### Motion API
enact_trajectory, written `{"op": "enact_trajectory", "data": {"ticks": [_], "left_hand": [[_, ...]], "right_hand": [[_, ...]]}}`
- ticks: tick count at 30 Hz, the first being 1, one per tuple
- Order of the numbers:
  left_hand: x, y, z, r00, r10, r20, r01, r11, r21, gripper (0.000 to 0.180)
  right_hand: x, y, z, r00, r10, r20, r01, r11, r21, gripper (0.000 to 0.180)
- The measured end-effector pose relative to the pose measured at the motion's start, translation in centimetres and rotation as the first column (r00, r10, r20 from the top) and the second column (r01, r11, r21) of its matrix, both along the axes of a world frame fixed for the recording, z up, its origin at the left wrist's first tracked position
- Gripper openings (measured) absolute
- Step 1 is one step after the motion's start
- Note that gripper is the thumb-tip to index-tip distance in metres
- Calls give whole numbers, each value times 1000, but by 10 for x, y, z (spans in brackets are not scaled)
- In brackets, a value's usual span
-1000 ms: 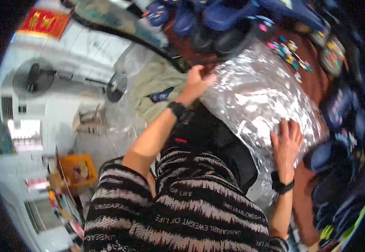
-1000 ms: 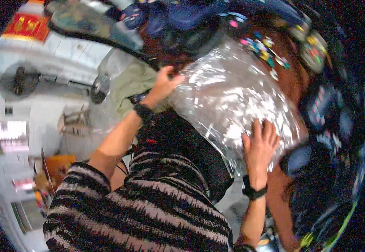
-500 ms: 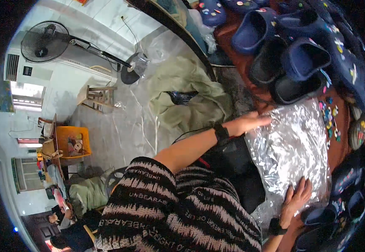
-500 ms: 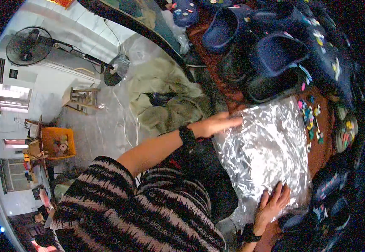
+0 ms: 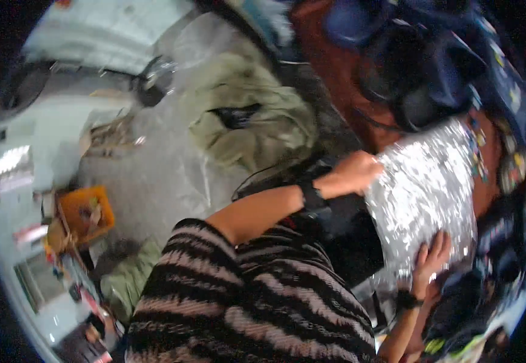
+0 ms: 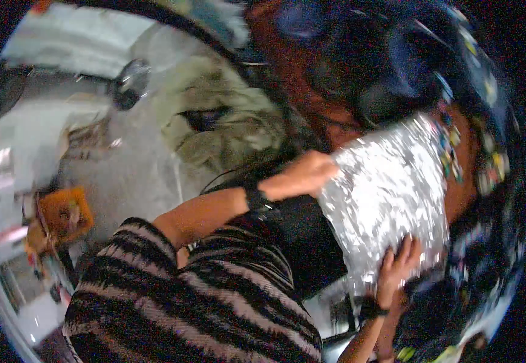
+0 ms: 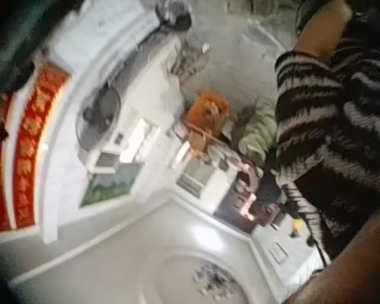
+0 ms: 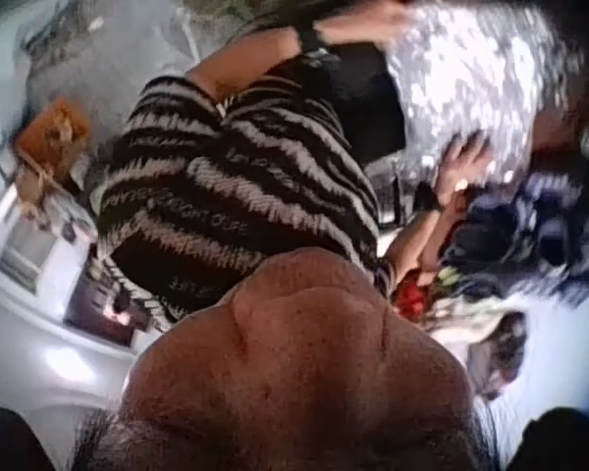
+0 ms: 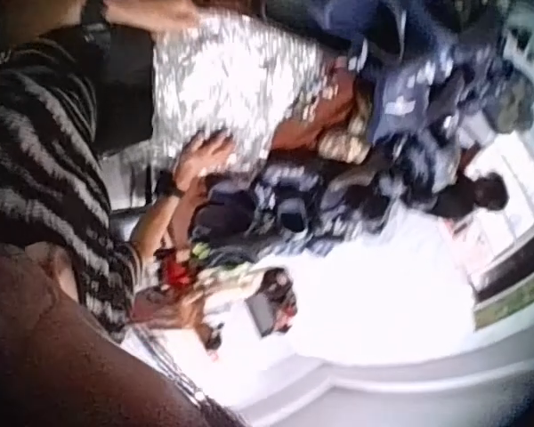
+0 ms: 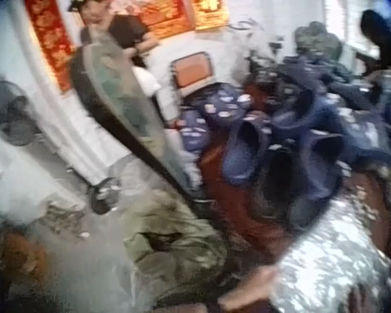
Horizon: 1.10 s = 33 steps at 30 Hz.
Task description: The recorder is seen placing plastic-wrapped shoes into larger bags while sitting at a table with other people in a shoe manufacturing environment.
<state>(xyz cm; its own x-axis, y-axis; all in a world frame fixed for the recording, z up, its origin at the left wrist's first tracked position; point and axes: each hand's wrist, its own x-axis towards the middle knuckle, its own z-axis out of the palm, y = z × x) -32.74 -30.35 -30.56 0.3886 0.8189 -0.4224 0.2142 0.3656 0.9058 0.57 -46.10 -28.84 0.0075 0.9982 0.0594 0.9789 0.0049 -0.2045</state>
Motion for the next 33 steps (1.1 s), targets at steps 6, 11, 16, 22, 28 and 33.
{"op": "enact_trajectory", "data": {"ticks": [6, 11, 16, 22, 28, 33], "left_hand": [[-20, 17, -7, 997, -40, 69, 23, 973, 228, 34], [-1, 17, 4, 992, -84, -91, 114, 912, 394, 44], [24, 19, 13, 992, -105, 68, 89, 974, 208, 23], [23, 29, 15, 991, -85, -105, 108, 965, 239, 12], [28, 13, 34, 970, -158, -184, 198, 954, 225, 14], [23, 12, 52, 968, -129, -213, 180, 954, 239, 31]], "right_hand": [[-15, 6, 5, 999, -50, 4, 50, 999, 17, 52], [-11, 5, 4, 999, -9, 44, 3, 989, 147, 50], [0, -5, 12, 998, -49, -39, 55, 985, 163, 47], [-1, 15, -13, 997, -69, -26, 74, 946, 315, 41], [24, -13, 30, 994, -84, -72, 91, 992, 92, 37], [76, -18, 74, 977, -49, -210, 76, 989, 123, 30]]}}
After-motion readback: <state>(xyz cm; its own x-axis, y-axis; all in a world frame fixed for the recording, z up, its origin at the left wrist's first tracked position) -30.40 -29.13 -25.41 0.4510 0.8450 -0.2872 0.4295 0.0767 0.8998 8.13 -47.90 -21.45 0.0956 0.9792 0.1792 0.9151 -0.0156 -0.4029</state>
